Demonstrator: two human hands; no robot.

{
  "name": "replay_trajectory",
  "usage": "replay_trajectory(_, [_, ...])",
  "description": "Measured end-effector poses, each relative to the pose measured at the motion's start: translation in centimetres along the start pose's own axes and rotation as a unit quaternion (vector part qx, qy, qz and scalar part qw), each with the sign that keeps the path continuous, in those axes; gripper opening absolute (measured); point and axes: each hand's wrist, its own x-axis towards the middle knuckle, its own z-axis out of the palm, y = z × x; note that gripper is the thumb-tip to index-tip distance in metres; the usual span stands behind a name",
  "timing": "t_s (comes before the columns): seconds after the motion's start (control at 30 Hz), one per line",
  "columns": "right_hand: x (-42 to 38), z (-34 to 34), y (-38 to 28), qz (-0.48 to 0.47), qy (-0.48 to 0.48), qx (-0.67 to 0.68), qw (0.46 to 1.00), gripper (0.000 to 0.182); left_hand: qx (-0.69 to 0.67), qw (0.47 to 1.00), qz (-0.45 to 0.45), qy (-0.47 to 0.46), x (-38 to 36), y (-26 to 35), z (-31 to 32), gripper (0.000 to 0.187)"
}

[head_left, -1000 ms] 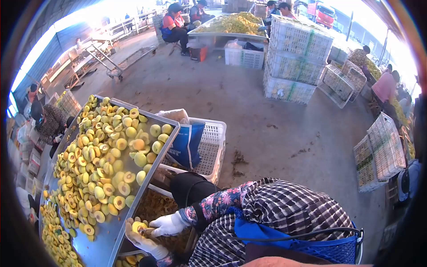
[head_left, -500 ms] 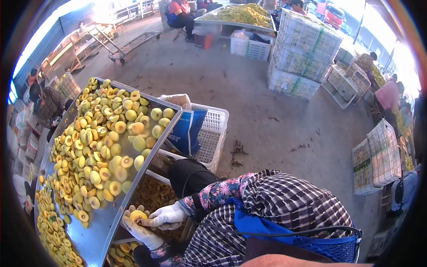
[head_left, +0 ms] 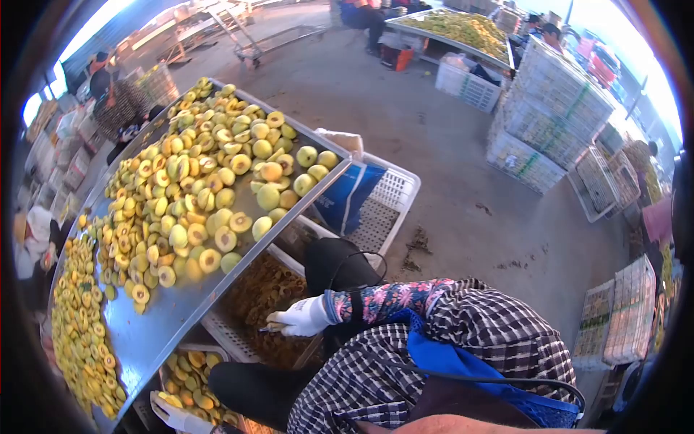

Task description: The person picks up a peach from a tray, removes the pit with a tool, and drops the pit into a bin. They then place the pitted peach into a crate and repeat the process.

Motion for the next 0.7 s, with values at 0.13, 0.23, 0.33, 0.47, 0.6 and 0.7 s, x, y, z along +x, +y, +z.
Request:
replay_trajectory(0.13, [0.2, 0.6, 0.2, 0.025, -0.043, -0.031, 0.998, 0.04, 0.407, 0.904, -0.059, -0.117, -2.7, -5.9, -3.3, 0.041])
replay_trajectory(0.23, [-0.3, -0.4, -1.0, 0.047, -0.033, 0.007, 0.998, 0.036, 0.603, 0.726, -0.043, -0.328, -7.8, -17.3, -3.2, 0.055])
replay_trajectory(0.33, [-0.4, -0.1, -0.4, 0.03, -0.027, -0.006, 0.999, 0.042, 0.437, 0.872, -0.089, -0.203, -6.6, -20.8, -2.8, 0.058])
replay_trajectory(0.47, [-0.8, -0.8, -1.5, 0.058, -0.073, -0.039, 0.995, 0.042, 0.316, 0.949, 0.003, -0.017, -0.8, -10.0, -0.6, 0.041])
replay_trajectory(0.6, [-0.7, -0.7, -2.2, 0.06, -0.075, -0.04, 0.995, 0.041, -0.055, 0.993, -0.035, -0.098, 1.7, 6.3, 9.2, 0.028])
replay_trajectory(0.7, [-0.8, 0.1, -1.3, 0.03, -0.05, -0.064, 0.996, 0.041, 0.1, 0.938, 0.105, -0.313, 2.0, 12.5, 17.7, 0.035])
